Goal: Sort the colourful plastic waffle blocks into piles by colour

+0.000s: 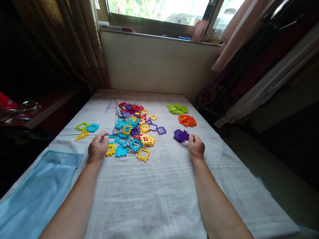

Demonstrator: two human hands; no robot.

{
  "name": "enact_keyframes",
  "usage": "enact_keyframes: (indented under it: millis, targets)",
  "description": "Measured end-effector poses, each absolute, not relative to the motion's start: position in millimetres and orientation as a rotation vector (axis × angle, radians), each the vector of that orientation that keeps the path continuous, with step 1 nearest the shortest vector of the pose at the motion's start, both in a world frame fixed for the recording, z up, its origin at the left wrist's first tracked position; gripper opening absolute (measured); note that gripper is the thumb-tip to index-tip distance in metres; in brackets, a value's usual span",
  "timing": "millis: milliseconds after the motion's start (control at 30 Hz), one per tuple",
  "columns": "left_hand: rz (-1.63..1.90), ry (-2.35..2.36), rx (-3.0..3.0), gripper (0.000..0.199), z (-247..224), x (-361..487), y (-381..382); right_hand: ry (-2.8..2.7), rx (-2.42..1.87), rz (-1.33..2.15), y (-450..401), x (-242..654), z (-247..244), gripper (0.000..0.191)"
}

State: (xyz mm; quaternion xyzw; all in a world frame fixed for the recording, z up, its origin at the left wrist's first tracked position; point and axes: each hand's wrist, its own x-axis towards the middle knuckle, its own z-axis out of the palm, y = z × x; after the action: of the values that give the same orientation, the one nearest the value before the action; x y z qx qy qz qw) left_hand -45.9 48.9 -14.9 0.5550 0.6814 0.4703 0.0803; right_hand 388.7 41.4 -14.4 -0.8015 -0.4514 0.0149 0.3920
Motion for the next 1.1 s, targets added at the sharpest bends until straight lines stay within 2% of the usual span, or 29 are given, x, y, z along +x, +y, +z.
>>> enact_keyframes:
  millis: [133, 367, 533, 733, 900, 1100]
  targets:
    - [1.418, 2.027, 1.663, 0.033, -17, -47, 49, -1.117, -2.109, 0.019, 43, 395, -18, 0.033]
    - [1.410, 2.013, 1.675, 0.035, -18, -48, 50, -1.199, -1.950, -0.192, 45, 396, -31, 0.034]
    - [1.401, 2.004, 1.678, 0.034, -17, -47, 49, -1.407, -1.870, -0.305, 37, 372, -22, 0.029]
    - [1.395, 2.017, 1.673, 0.034, -18, -48, 50, -1.823, -1.831, -0.259, 42, 314, 0, 0.026]
    - [1.416, 2.015, 1.680, 0.032, -18, -48, 51, -1.940, -1.987, -0.170, 64, 288, 13, 0.037]
    - [1.404, 2.020, 1.676, 0.033, -19, -48, 52, -1.981, -2.052, -0.104, 71, 285, 16, 0.032]
